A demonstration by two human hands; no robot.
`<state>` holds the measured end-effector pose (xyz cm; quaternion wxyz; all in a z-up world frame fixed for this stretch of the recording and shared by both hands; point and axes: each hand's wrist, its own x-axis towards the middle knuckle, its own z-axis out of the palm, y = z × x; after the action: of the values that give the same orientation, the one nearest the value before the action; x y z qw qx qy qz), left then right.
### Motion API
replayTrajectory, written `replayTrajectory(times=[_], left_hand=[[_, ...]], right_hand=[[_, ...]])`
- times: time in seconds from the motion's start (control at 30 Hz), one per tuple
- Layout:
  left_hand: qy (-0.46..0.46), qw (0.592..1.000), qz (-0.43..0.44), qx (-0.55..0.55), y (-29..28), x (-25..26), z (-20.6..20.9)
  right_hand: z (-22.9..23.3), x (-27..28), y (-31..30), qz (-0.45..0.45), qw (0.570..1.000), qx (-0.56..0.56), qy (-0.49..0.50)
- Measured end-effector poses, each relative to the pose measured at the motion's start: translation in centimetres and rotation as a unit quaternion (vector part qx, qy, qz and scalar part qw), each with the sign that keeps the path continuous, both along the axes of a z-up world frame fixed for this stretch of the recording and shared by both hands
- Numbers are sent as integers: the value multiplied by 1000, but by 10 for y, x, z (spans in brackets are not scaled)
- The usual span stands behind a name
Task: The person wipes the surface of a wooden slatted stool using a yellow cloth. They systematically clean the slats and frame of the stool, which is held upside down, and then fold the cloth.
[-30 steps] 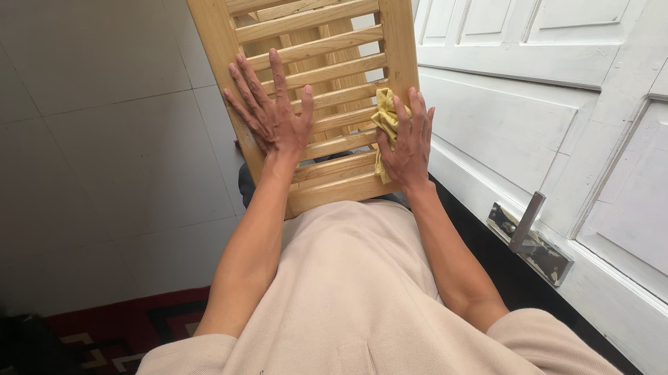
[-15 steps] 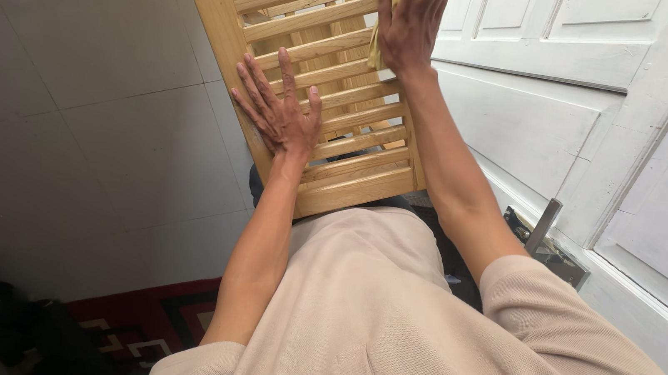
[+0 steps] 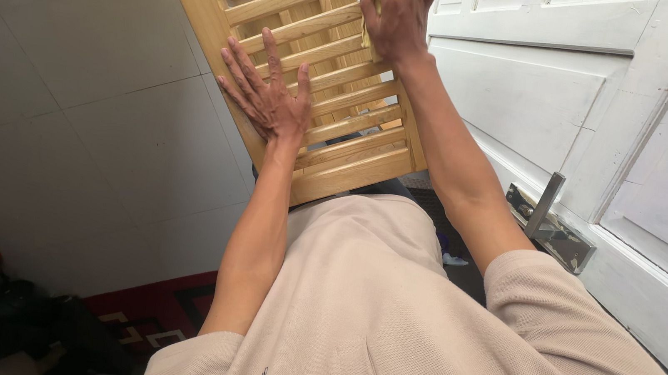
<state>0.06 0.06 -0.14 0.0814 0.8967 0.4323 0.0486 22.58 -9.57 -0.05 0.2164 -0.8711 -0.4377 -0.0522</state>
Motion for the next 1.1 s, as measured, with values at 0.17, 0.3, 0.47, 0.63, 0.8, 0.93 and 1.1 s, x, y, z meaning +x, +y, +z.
replayTrajectory(times=[0.17,0.3,0.47,0.63,0.8,0.93,1.1], left_hand=[[2,1000,-4,-5,0,1,6],[109,989,18,-98,1,3,15],[13,1000,-4,-14,0,0,7],[8,1000,-14,-13,0,-1,6],[29,998,-17,-55,1,-2,12],[-11,1000,-28,-9,1,-4,9],[-34,999,-26,-2,0,-4,3]], right_hand=[[20,-47,-43,-15,999,-43,22],[27,-81,-80,-17,997,-57,55],[38,-127,-131,-37,990,-99,89],[49,-174,-186,-77,983,-118,120],[40,-175,-192,-74,982,-121,126],[31,-152,-162,-38,989,-114,89],[15,-108,-96,-14,996,-79,50]])
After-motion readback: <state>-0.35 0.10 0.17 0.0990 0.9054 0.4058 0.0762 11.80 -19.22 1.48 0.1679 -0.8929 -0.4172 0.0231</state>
